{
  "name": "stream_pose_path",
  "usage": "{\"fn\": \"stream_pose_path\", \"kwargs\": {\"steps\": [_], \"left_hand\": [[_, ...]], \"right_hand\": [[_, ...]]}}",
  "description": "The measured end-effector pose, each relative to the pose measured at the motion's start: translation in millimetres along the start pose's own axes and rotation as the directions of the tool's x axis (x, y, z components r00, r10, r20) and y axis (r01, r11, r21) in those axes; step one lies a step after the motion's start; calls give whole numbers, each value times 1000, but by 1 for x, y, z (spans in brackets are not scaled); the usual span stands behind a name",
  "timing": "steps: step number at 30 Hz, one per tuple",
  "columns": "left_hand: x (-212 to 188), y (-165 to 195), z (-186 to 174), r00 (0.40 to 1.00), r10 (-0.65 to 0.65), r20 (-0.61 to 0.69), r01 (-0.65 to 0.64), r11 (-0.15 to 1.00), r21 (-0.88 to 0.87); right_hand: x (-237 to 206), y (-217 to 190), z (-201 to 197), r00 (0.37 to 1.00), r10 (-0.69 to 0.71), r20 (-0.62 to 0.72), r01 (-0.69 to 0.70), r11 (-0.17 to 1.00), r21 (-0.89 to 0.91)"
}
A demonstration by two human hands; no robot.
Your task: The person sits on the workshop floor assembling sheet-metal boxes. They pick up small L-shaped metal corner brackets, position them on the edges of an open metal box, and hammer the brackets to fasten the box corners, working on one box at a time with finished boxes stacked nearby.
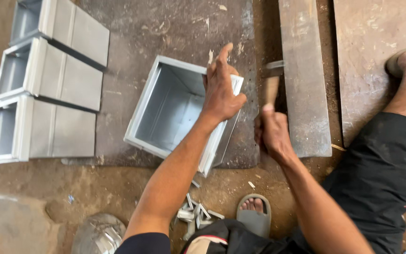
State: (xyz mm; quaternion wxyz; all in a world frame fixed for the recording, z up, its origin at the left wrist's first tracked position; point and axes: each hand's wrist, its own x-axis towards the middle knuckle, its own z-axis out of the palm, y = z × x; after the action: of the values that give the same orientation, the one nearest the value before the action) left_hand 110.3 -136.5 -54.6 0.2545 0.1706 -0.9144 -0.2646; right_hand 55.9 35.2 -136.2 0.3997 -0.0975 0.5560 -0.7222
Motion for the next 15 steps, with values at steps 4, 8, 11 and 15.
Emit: {"fn": "stream_pose_path", "kwargs": {"steps": [4, 8, 11, 15], "left_hand": [[-1, -1, 0, 1000, -16, 22, 16, 1000, 7], [2, -3, 1, 1000, 15, -27, -15, 1000, 5], [5, -8, -1, 994, -107, 27, 106, 994, 19], [1, -15, -2, 999, -15, -37, 15, 1000, 3]], "right_hand": [[-1, -9, 1, 1000, 12, -14, -14, 992, -127], [2, -7, 2, 997, 59, 55, -39, 950, -309], [7, -3, 4, 993, 121, -1, -116, 954, -278], [8, -1, 8, 997, 21, 71, -33, 985, 171]]}}
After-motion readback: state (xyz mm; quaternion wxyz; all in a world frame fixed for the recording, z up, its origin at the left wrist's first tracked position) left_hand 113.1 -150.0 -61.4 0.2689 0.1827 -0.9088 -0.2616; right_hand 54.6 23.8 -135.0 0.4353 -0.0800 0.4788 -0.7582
